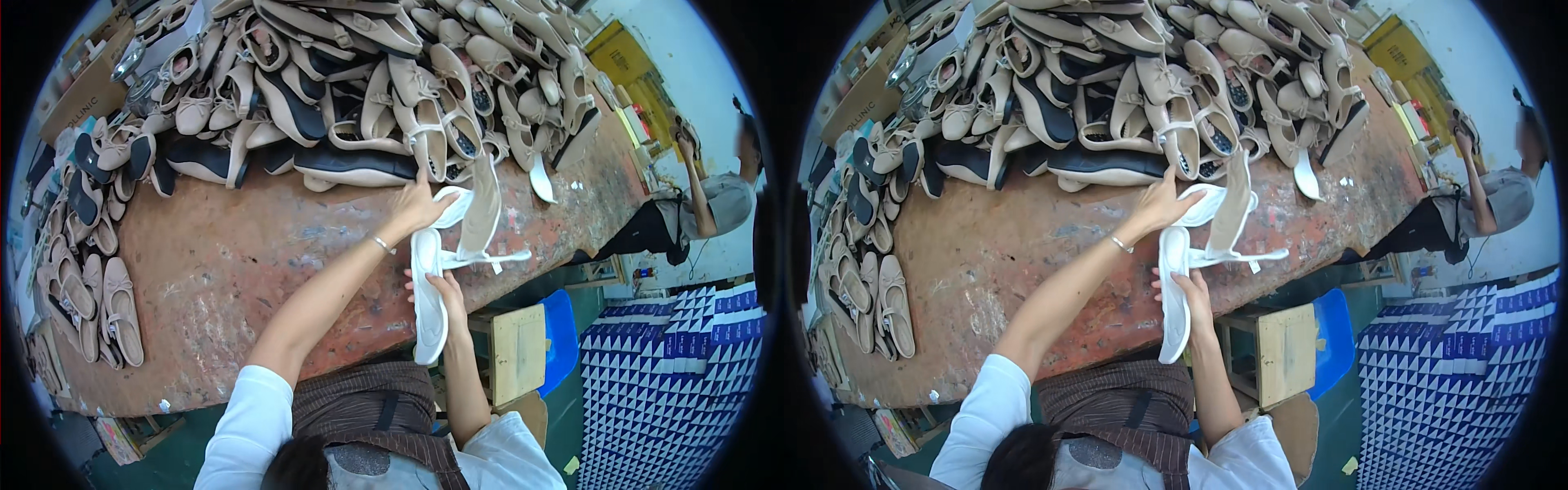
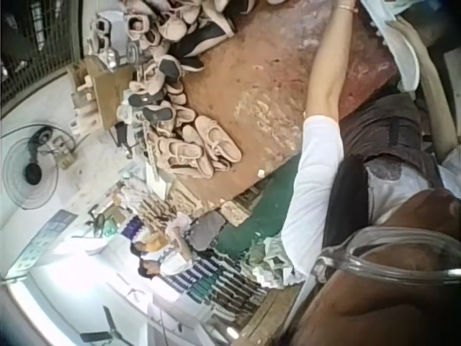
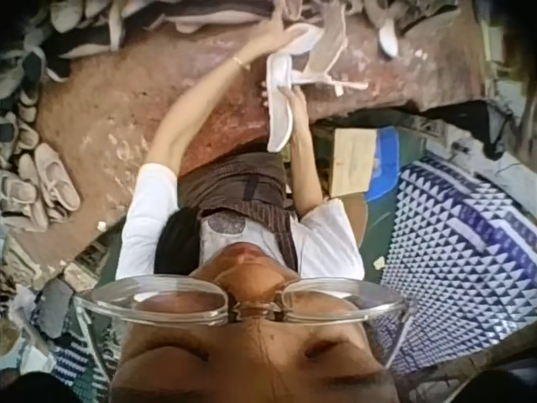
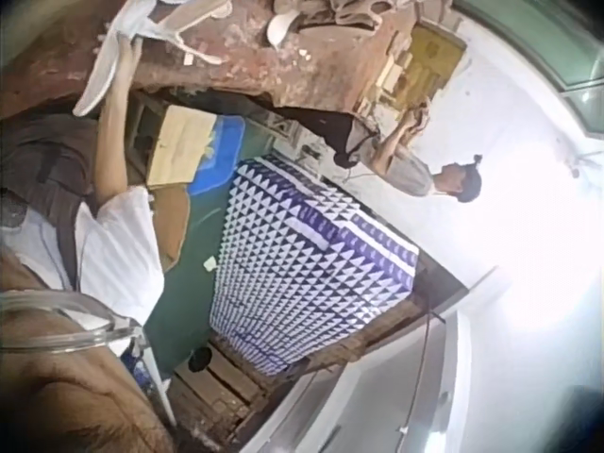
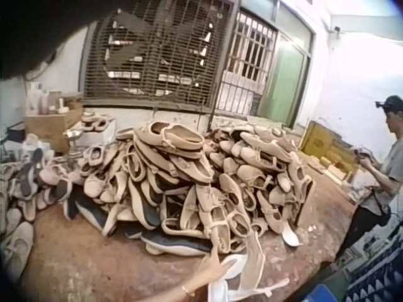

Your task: The person inserts insoles into shoes by hand and smooths them into place on the workbench. The person also retrieves more insoles from cardboard boxes on the floor, places them onto the worktable, and fits them into shoes.

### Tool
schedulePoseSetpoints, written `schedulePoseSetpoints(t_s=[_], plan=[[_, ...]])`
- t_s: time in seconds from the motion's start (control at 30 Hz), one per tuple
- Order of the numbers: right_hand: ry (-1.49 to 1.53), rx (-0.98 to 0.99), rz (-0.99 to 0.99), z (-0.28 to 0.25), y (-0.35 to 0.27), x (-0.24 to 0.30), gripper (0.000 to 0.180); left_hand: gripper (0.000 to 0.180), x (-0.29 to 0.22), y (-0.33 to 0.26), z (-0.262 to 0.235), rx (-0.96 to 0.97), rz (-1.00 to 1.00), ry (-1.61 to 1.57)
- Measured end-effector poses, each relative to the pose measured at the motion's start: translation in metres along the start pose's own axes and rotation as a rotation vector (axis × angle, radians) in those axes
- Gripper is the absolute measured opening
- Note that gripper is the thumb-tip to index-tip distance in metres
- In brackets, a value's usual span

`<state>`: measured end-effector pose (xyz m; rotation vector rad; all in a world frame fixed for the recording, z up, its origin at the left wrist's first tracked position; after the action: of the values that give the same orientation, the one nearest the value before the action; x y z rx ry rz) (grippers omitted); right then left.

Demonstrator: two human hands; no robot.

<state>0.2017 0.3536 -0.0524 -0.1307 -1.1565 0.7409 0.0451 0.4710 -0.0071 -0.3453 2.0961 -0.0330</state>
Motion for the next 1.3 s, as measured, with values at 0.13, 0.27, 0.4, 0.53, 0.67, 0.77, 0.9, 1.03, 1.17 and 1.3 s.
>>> schedulePoseSetpoints(t_s=[0.13,0.27,0.4,0.53,0.67,0.77,0.9,1.03,1.17,1.3], plan=[[0.242,0.414,0.174,0.044,-0.012,-0.003,0.056,0.064,0.061,-0.024,0.047,0.474,-0.260,-0.812],[0.379,0.489,0.379,0.071,-0.030,-0.041,0.062,0.044,0.094,-0.049,0.014,0.372,-0.420,-0.636],[0.451,0.595,0.548,0.100,-0.056,-0.080,0.062,0.041,0.112,-0.041,-0.015,0.145,-0.298,-0.402],[0.350,0.563,0.467,0.088,-0.049,-0.087,0.057,0.079,0.037,-0.090,-0.056,-0.137,-0.096,0.142],[0.267,0.583,0.580,0.090,-0.050,-0.095,0.045,0.099,0.008,-0.136,-0.016,-0.005,0.501,0.232],[0.209,0.580,0.709,0.067,-0.046,-0.126,0.039,0.086,0.006,-0.139,0.019,0.249,0.136,0.499],[0.238,0.621,0.558,0.083,-0.047,-0.117,0.038,0.052,0.030,-0.103,0.020,0.057,0.077,0.449],[0.339,0.519,0.431,0.077,-0.033,-0.095,0.028,0.018,0.010,-0.067,-0.002,-0.176,0.231,0.381],[-0.284,0.166,0.038,0.072,-0.015,-0.051,0.023,0.018,-0.011,-0.042,-0.015,-0.286,0.239,0.299],[-0.834,0.325,-0.171,0.098,-0.032,-0.058,0.021,0.016,-0.004,-0.010,-0.029,-0.390,0.211,0.315]])
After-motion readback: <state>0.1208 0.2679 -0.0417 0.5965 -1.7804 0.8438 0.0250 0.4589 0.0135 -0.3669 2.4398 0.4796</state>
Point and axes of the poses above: each hand's wrist, its own y-axis towards the middle knuckle, its own z-axis out of the palm, x = y × z, the point moved 10 cm from there along y, towards the middle knuckle, and after that the axes turned 3 degrees about x, right-handed, at the moved point
